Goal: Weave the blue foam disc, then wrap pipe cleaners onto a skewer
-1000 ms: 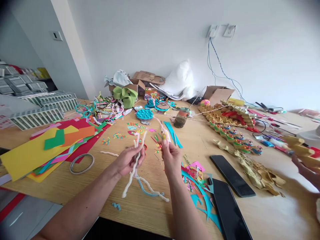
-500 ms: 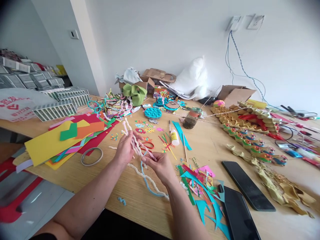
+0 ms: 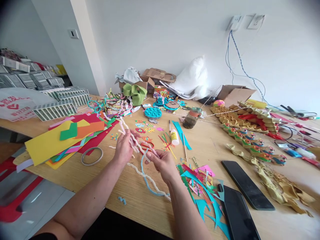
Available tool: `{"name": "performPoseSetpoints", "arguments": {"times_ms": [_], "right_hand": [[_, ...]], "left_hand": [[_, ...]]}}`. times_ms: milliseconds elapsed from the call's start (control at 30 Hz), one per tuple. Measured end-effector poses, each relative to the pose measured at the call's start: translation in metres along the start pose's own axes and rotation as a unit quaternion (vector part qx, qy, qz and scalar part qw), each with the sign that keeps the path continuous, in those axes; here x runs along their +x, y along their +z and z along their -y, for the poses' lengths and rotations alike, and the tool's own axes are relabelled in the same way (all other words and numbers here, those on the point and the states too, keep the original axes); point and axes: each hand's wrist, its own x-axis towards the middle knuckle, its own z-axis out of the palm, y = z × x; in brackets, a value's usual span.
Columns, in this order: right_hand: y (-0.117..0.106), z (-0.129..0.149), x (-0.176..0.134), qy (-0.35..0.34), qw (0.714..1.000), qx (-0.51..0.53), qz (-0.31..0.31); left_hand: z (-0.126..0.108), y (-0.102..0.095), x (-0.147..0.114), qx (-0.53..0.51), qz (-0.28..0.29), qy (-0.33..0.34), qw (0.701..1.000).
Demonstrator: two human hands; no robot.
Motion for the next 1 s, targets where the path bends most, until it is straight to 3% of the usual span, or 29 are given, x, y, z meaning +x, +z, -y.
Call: {"name": "performPoseSetpoints", "arguments": {"times_ms": [400,533,767,1000], "right_hand": [[-0.002,0.003,-0.001,0.036,0.998,0.021,0.051],[-0.001,0.002,0.000,0.030,0.999,0.010,0.017],[0.000,0.001,0.001,-0.055,0.994,0.026,-0.087],[0.005,-0.001,0.004,-0.080,0.993,-0.001,-0.086]], "left_hand": [[-0.002,0.002,-0.001,-0.003,-0.022,0.000,1.000],[-0.002,0.000,0.000,-0.026,-0.009,-0.003,1.000],[-0.001,-0.003,0.004,-0.152,0.054,-0.129,0.978],[0.003,0.005,-0.006,-0.193,0.123,-0.224,0.947]]}}
